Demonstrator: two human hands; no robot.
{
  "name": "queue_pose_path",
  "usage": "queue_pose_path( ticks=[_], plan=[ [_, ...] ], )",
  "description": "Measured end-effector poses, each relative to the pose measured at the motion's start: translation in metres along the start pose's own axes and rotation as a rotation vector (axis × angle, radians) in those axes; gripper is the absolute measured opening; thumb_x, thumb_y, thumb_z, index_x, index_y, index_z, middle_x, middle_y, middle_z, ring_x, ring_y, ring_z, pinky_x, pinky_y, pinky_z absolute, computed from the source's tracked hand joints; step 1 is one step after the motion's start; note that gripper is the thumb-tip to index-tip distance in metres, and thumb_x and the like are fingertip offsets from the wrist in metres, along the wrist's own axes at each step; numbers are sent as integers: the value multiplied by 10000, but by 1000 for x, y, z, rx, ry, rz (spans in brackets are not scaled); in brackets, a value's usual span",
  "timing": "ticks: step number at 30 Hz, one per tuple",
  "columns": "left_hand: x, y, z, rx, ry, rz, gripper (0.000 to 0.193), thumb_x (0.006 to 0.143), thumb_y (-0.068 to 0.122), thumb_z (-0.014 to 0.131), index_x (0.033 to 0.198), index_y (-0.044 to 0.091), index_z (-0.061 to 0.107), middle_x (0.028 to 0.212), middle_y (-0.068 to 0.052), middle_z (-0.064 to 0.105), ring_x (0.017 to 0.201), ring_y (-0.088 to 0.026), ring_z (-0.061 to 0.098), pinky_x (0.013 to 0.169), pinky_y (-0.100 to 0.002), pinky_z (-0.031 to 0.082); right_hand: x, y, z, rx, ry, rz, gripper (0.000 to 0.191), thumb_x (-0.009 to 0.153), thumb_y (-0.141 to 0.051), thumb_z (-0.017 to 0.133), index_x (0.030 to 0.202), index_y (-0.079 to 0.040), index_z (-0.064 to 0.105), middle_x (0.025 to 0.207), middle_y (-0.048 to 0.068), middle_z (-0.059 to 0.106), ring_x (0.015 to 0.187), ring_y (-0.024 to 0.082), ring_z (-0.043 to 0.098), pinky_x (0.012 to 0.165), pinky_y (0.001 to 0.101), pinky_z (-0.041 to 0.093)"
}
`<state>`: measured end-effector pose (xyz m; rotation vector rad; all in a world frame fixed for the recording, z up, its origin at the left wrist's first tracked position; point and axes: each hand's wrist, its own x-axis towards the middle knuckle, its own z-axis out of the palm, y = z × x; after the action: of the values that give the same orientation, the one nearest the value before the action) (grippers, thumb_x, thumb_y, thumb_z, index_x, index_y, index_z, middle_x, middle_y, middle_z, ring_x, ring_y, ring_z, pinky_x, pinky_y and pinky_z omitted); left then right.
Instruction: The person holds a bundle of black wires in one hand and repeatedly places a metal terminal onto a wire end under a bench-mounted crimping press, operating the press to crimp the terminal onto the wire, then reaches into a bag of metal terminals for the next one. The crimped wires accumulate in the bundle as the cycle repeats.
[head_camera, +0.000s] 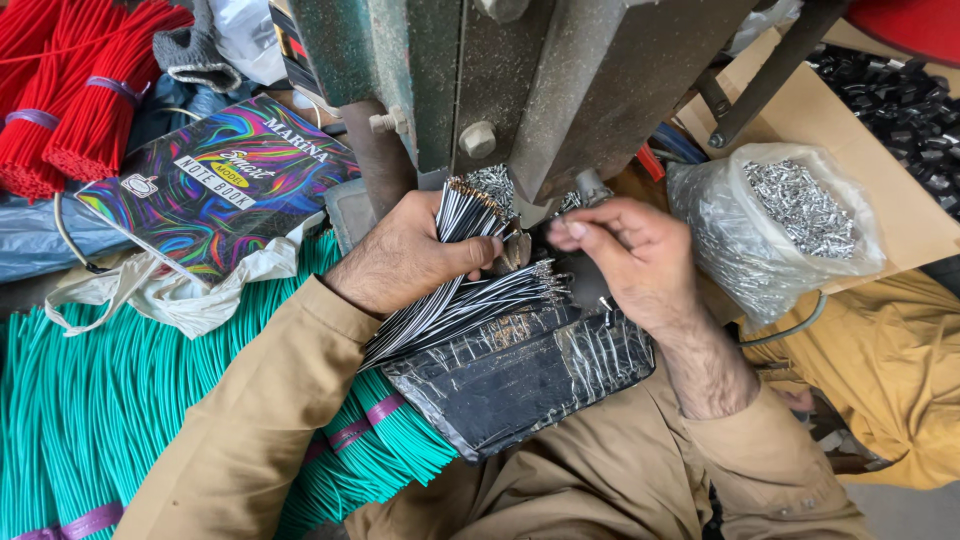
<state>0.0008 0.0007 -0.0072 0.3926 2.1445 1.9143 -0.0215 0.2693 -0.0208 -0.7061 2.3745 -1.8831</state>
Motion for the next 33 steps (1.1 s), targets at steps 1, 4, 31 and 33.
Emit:
queue_pose_path(
  ticks=[1,4,31,33],
  plan=[
    [0,0,0,5,14,-2,134,893,134,732,904,2,755,736,-10,738,676,-70,673,653,-259,568,4,3,6,104,-11,18,118,1010,19,627,1124,36,650,1028,111,759,965,154,741,893,305,622],
    [1,-1,1,-9,36,-15,140,887,127,733,924,-7,751,738,-27,729,672,-78,663,648,-266,558,10,6,16,143,-49,18,126,1009,10,627,1128,41,654,1054,107,763,990,143,734,917,299,615],
    [-4,6,0,-8,13,19,180,891,187,753,975,30,772,794,11,742,731,-46,641,692,-273,563,-3,-19,8,81,-131,36,148,955,-81,710,1069,11,727,1061,81,764,977,115,734,882,270,611],
    [-4,6,0,8,11,19,175,895,189,759,971,32,770,788,17,731,727,-46,624,688,-272,558,-10,-31,-2,-108,-166,-20,149,935,-84,720,1058,0,735,1071,82,759,990,135,741,885,281,608]
  ],
)
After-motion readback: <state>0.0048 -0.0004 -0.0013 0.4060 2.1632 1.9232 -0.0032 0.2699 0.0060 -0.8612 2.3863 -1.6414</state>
